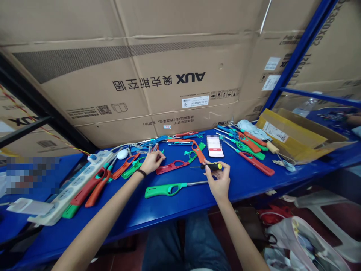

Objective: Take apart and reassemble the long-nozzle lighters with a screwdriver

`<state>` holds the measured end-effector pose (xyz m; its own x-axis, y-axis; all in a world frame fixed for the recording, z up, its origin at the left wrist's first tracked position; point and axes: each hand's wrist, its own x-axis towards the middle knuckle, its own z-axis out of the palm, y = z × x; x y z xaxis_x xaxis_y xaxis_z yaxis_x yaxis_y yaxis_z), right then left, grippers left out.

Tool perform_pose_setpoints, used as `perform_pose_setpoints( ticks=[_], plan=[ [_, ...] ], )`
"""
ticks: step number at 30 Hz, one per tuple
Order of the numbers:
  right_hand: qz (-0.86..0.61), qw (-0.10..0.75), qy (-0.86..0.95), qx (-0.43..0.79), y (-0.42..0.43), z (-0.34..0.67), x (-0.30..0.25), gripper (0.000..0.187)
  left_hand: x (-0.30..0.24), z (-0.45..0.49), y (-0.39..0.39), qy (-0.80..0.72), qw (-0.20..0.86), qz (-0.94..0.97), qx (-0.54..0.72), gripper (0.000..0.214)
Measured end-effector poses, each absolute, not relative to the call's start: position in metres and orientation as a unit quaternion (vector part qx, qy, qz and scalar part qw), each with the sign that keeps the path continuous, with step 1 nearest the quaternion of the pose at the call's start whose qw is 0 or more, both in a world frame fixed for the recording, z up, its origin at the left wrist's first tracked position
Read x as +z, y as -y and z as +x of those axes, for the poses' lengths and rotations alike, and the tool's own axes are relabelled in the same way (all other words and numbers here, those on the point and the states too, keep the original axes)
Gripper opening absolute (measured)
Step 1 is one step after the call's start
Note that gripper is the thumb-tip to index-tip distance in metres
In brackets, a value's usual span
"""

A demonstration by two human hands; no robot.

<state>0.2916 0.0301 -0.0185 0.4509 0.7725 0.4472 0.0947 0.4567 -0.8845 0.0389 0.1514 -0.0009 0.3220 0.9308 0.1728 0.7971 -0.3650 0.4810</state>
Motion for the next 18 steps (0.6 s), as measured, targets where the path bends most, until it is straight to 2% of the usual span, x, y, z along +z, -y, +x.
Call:
perform_pose_setpoints(
  ticks=[10, 18],
  plan=[
    [-0.468, 0.703, 0.476, 0.243, -0.03, 0.295, -0.022, 0.037, -0.004, -0.006, -0.089, -0.562, 0.191, 0.725, 0.35, 0.038],
    [-0.47, 0.711, 0.464, 0.242, -0.03, 0.295, -0.022, 0.038, -0.008, -0.011, -0.016, -0.585, 0.213, 0.677, 0.392, 0.03]
  ],
)
